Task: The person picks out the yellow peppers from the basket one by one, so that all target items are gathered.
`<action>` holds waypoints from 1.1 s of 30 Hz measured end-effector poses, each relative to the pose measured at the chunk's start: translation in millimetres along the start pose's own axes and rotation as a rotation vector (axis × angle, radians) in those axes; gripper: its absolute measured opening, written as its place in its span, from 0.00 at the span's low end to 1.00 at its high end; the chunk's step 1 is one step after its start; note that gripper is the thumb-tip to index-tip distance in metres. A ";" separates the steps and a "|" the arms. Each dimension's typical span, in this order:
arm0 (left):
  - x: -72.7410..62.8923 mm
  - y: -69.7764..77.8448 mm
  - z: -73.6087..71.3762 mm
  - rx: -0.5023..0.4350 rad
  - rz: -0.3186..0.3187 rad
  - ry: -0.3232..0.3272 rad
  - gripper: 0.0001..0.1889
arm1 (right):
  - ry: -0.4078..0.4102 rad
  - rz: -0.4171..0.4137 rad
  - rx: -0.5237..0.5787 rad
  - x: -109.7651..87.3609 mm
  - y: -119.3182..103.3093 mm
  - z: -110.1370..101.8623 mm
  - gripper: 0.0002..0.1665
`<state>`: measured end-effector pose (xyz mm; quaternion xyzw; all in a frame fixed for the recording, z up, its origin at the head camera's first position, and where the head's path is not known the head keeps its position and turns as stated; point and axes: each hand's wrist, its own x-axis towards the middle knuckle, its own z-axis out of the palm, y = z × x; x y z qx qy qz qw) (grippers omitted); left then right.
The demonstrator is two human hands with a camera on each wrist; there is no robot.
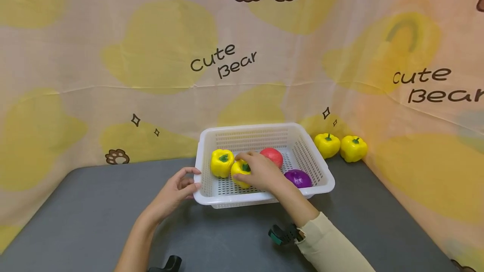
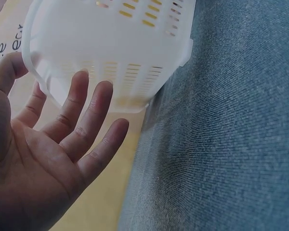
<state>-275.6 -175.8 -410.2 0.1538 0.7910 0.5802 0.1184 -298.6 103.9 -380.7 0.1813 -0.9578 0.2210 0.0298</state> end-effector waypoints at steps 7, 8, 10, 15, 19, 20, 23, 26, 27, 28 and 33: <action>1.5 -0.5 3.7 -0.006 0.008 0.000 0.22 | 0.072 0.037 0.047 -7.7 0.9 -5.0 0.34; 1.3 -1.0 4.0 -0.006 0.009 0.001 0.22 | 0.081 0.042 0.055 -8.3 0.6 -5.7 0.34; 0.7 -2.4 4.5 -0.013 0.014 0.001 0.22 | 0.103 0.039 0.061 -8.5 0.4 -6.8 0.34; -1.7 -6.1 4.4 -0.021 0.016 0.015 0.22 | 0.180 -0.011 0.111 -7.5 0.2 -10.5 0.30; -1.7 -6.6 3.8 -0.018 0.009 0.018 0.22 | 0.244 -0.013 0.180 -10.0 0.9 -16.6 0.29; -1.4 -6.2 3.7 -0.018 0.009 0.017 0.22 | 0.258 -0.010 0.193 -10.9 1.3 -18.5 0.29; -0.3 -5.0 3.5 -0.016 0.007 0.016 0.22 | 0.293 -0.013 0.232 -13.4 3.3 -24.7 0.29; 0.3 -4.2 3.4 -0.013 0.002 0.017 0.23 | 0.321 -0.020 0.266 -16.8 5.7 -31.8 0.28; 0.4 -4.1 3.4 -0.012 -0.001 0.018 0.23 | 0.328 -0.026 0.277 -18.2 6.4 -34.7 0.28; 0.5 -4.1 3.5 -0.011 -0.003 0.018 0.23 | 0.334 -0.030 0.290 -19.7 7.1 -37.5 0.28; 1.2 -3.9 3.0 -0.010 0.001 0.018 0.23 | 0.373 -0.068 0.326 -26.9 12.2 -49.6 0.27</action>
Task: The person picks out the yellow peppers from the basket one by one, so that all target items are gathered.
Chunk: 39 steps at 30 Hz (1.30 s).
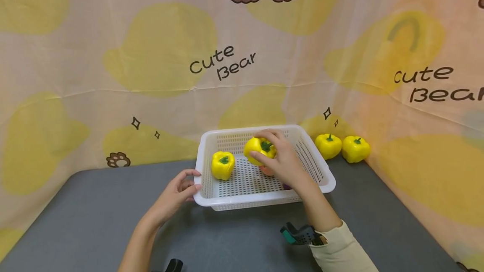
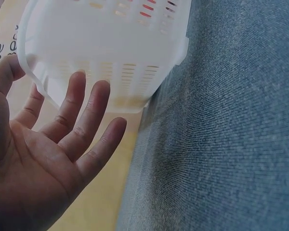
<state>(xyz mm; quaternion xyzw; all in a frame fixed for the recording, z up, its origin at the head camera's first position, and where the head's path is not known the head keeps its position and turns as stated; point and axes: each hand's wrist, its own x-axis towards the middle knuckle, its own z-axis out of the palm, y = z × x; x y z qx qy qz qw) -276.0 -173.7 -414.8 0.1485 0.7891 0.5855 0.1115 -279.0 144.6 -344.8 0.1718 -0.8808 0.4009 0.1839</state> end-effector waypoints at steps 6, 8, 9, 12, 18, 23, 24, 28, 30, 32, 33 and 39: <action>1.1 0.9 0.5 -0.007 0.008 -0.002 0.22 | 0.064 -0.025 0.013 -4.9 -0.3 -19.4 0.26; 1.5 0.9 1.4 -0.013 0.008 -0.005 0.22 | 0.088 -0.028 0.032 -6.4 -3.5 -27.3 0.26; 1.6 0.8 1.9 -0.017 0.009 -0.007 0.22 | 0.098 -0.027 0.035 -7.2 -4.7 -30.9 0.25; 1.2 0.7 3.0 -0.016 0.007 -0.009 0.22 | 0.110 -0.022 0.074 -10.0 -9.4 -39.9 0.26; -1.1 1.5 3.2 -0.009 -0.001 0.005 0.22 | 0.101 -0.026 0.127 -13.9 -15.9 -51.4 0.26; -0.8 2.2 3.4 -0.015 0.002 0.008 0.23 | 0.115 -0.049 0.060 -21.3 -15.2 -68.1 0.26; -0.5 2.2 3.6 -0.017 0.002 0.003 0.23 | 0.120 -0.051 0.038 -23.7 -14.2 -72.3 0.26; 0.6 2.3 4.1 -0.022 0.001 -0.010 0.23 | 0.136 -0.047 0.015 -32.5 -12.2 -89.2 0.27; 0.6 2.4 3.9 -0.020 0.002 -0.004 0.23 | 0.144 -0.030 0.029 -35.9 -12.5 -96.9 0.28; 0.2 2.5 3.5 -0.021 0.003 0.004 0.23 | 0.159 -0.006 0.042 -39.6 -12.8 -103.2 0.30; -0.1 2.5 3.3 -0.023 0.003 0.008 0.23 | 0.174 0.005 0.030 -41.9 -12.5 -106.0 0.31; -1.0 2.9 2.2 -0.023 0.002 0.009 0.23 | 0.301 0.018 -0.049 -54.6 -6.0 -116.9 0.34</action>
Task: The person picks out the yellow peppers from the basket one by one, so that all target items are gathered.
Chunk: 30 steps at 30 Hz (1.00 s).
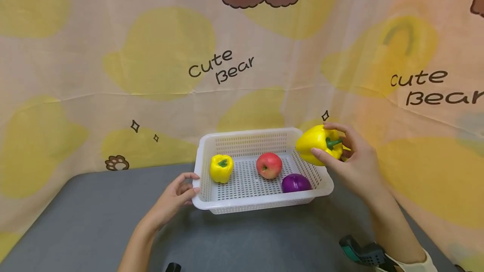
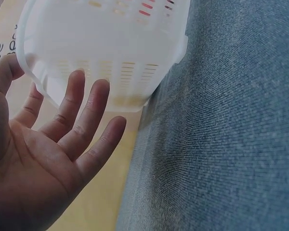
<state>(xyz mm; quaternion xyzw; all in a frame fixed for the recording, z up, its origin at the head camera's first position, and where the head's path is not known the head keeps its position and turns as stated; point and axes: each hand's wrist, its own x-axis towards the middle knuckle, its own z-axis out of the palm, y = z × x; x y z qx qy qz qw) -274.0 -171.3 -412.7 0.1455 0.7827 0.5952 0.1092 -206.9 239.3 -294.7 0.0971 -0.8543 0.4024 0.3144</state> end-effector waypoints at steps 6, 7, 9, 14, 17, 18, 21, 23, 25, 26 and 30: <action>-2.2 -2.1 0.8 -0.007 0.003 0.003 0.22 | 0.062 -0.022 -0.041 0.5 8.1 -6.8 0.33; -2.4 -2.4 1.0 -0.009 0.002 -0.001 0.22 | 0.069 -0.024 -0.055 0.4 9.8 -7.4 0.33; -2.3 -2.5 1.3 -0.007 0.002 -0.005 0.23 | 0.080 -0.031 -0.078 0.8 13.5 -8.3 0.33; -1.1 -1.2 0.6 0.003 0.000 0.001 0.23 | 0.086 -0.017 -0.099 2.5 23.6 -8.7 0.31; -1.3 -1.3 -0.1 0.007 -0.004 -0.002 0.23 | 0.088 0.004 -0.109 3.4 30.6 -8.5 0.30; -1.5 -1.7 -0.2 0.008 -0.004 -0.003 0.22 | 0.091 0.011 -0.114 3.9 33.3 -8.4 0.30; -2.0 -2.5 -0.2 0.004 -0.001 -0.005 0.22 | 0.096 0.026 -0.133 6.1 40.8 -8.7 0.30; -2.0 -2.8 -0.2 0.001 0.005 -0.003 0.22 | 0.096 0.032 -0.151 7.6 45.7 -9.1 0.30; -1.9 -2.3 -0.2 -0.001 0.008 -0.004 0.22 | 0.092 0.036 -0.167 8.5 50.1 -9.7 0.31; -1.6 -2.2 -0.2 -0.002 0.010 -0.005 0.22 | 0.089 0.039 -0.174 9.0 52.3 -10.1 0.31; -0.1 -1.6 -0.3 0.003 0.009 -0.008 0.22 | 0.084 0.042 -0.194 10.3 61.8 -10.9 0.30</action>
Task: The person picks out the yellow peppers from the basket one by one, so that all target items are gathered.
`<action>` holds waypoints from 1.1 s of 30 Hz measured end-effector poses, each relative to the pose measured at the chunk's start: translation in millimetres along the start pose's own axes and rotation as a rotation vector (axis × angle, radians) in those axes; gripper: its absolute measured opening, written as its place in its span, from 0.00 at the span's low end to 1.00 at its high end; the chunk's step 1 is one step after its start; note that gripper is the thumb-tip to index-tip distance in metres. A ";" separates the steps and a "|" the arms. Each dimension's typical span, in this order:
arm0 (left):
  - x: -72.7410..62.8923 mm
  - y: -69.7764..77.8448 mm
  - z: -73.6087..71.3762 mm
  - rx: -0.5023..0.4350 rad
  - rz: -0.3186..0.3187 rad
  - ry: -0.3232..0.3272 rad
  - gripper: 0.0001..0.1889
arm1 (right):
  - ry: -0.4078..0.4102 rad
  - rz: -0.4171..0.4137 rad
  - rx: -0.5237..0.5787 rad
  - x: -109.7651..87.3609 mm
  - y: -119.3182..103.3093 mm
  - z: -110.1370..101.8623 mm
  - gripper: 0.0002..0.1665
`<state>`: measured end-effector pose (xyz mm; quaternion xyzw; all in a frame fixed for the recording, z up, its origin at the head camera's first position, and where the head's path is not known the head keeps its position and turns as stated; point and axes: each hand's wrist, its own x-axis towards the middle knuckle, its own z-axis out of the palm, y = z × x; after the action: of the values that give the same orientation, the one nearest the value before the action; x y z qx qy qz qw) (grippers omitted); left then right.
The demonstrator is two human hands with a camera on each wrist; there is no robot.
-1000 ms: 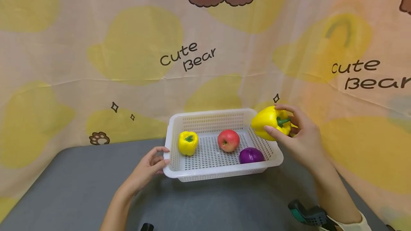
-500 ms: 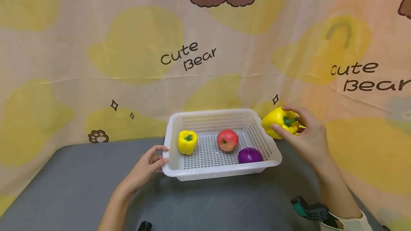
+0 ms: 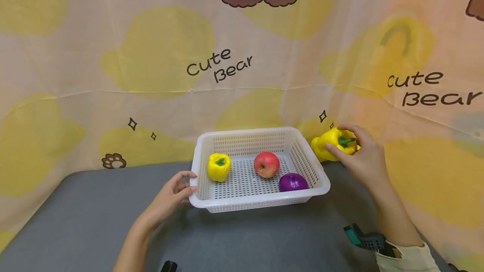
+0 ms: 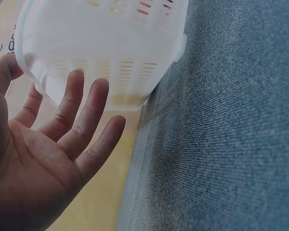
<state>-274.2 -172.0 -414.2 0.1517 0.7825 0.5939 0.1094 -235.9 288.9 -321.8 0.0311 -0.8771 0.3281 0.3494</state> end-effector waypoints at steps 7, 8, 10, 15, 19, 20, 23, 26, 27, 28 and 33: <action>0.3 0.2 -1.3 0.005 -0.009 0.007 0.23 | -0.057 0.015 -0.036 1.2 13.1 8.3 0.31; 0.1 0.2 -1.5 0.006 -0.009 0.007 0.23 | -0.069 0.024 -0.047 1.1 14.1 9.3 0.32; -0.4 -0.2 -1.7 0.008 -0.009 0.005 0.23 | -0.088 0.043 -0.067 0.9 15.9 10.5 0.32; -1.4 -1.0 -2.2 0.006 -0.004 0.003 0.23 | -0.140 0.083 -0.091 1.6 21.8 12.7 0.33; -1.5 -1.0 -2.3 0.004 0.001 0.002 0.23 | -0.192 0.119 -0.104 2.1 28.5 15.5 0.35; -1.3 -0.9 -2.3 0.004 0.001 0.001 0.23 | -0.202 0.127 -0.110 2.2 30.3 16.1 0.35; -0.6 -0.6 -2.0 0.010 0.001 0.003 0.23 | -0.230 0.144 -0.126 2.2 35.0 18.0 0.36; -0.1 -0.1 -1.6 0.019 -0.003 0.006 0.23 | -0.256 0.159 -0.136 1.9 40.2 20.2 0.36; -0.1 0.1 -1.5 0.022 -0.005 0.007 0.23 | -0.265 0.163 -0.143 1.7 42.0 21.0 0.37; -0.1 0.3 -1.4 0.024 -0.006 0.008 0.23 | -0.273 0.167 -0.148 1.7 44.2 22.0 0.37; -0.4 0.6 -1.0 0.032 -0.009 0.003 0.23 | -0.320 0.187 -0.204 0.5 54.5 26.6 0.39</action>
<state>-274.1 -173.0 -413.4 0.1489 0.7929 0.5808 0.1086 -267.5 315.8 -366.1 -0.0340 -0.9492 0.2596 0.1749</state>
